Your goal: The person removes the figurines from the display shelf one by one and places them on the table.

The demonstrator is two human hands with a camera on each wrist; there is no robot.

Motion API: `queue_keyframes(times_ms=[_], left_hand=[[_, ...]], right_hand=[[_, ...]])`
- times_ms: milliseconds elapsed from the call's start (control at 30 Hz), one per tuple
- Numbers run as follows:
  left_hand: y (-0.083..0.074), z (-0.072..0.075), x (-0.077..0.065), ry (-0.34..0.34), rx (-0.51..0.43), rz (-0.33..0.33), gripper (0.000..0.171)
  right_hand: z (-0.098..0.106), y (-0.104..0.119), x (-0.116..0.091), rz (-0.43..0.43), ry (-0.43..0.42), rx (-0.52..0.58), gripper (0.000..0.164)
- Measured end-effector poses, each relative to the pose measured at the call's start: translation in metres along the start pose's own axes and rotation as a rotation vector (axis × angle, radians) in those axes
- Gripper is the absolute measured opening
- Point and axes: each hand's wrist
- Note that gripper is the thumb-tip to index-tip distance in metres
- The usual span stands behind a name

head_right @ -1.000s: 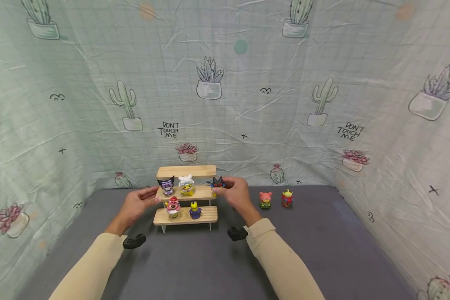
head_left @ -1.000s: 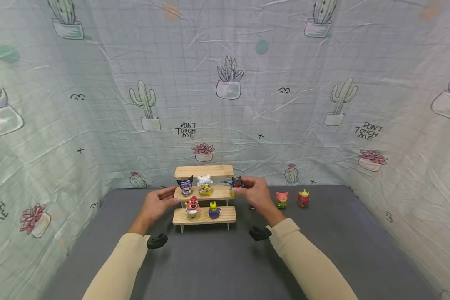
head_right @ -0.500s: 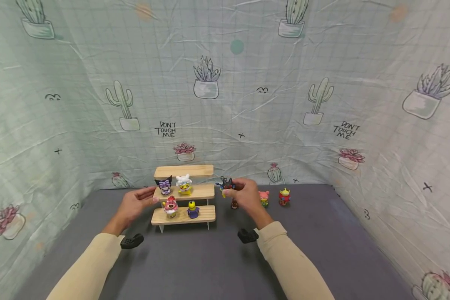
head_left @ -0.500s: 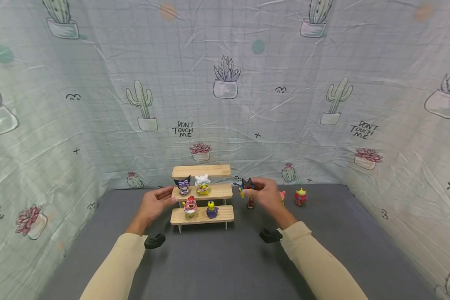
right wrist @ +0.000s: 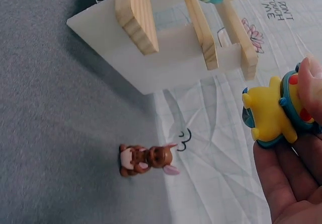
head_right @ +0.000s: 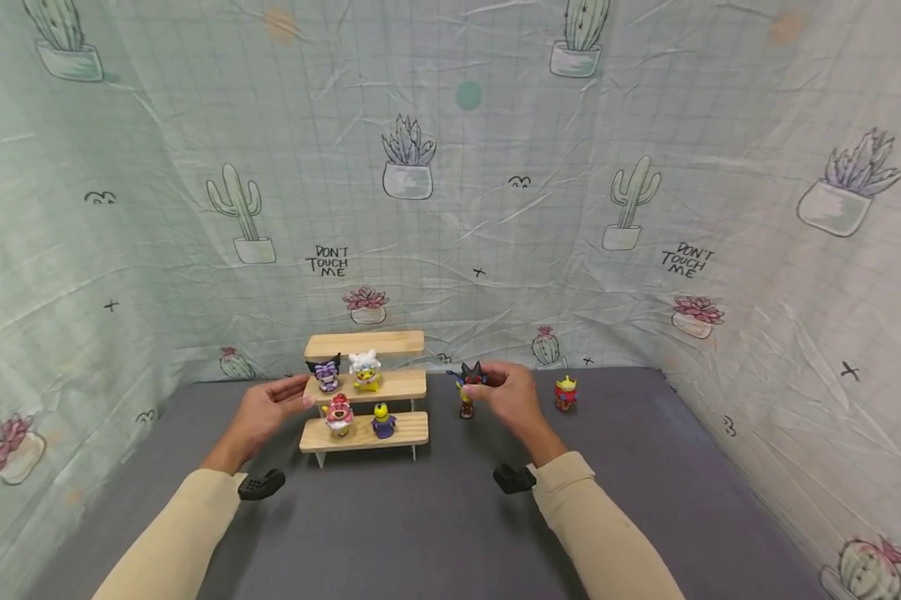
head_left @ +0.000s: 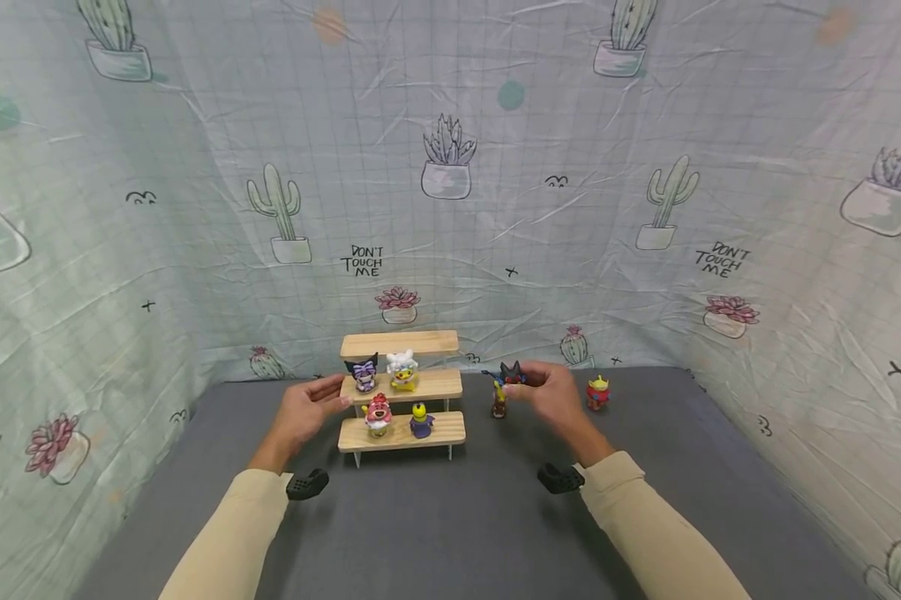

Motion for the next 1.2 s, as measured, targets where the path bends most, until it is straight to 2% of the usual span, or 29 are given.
queue_keyframes(times_ms=[133,267,433,667,800,1067,1200], left_hand=[[0.001,-0.001,0.000,-0.003,-0.008,0.010,0.062],[0.001,-0.002,0.002,0.001,-0.013,0.012,0.062],[0.001,-0.002,0.003,0.002,-0.012,0.023,0.062],[-0.001,-0.002,0.002,0.003,-0.015,0.013,0.061],[-0.002,-0.002,0.001,0.000,-0.014,0.012,0.060],[-0.003,-0.001,0.001,0.005,-0.010,0.016,0.061],[-0.004,0.000,0.001,0.002,-0.013,0.019,0.061]], right_hand=[[0.007,-0.003,-0.004,-0.021,-0.004,-0.022,0.042],[0.014,-0.006,-0.009,-0.035,0.003,-0.025,0.040],[0.022,-0.009,-0.012,-0.020,0.016,-0.032,0.036],[0.032,-0.014,-0.014,-0.023,0.026,-0.041,0.041],[0.039,-0.018,-0.016,-0.028,0.030,-0.034,0.038],[0.051,-0.027,-0.018,-0.020,0.015,-0.058,0.038],[0.058,-0.030,-0.018,-0.016,0.014,-0.035,0.038]])
Point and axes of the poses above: each hand's wrist, its own x-axis towards the middle knuckle, its own z-axis out of the back of the hand, y = z × x
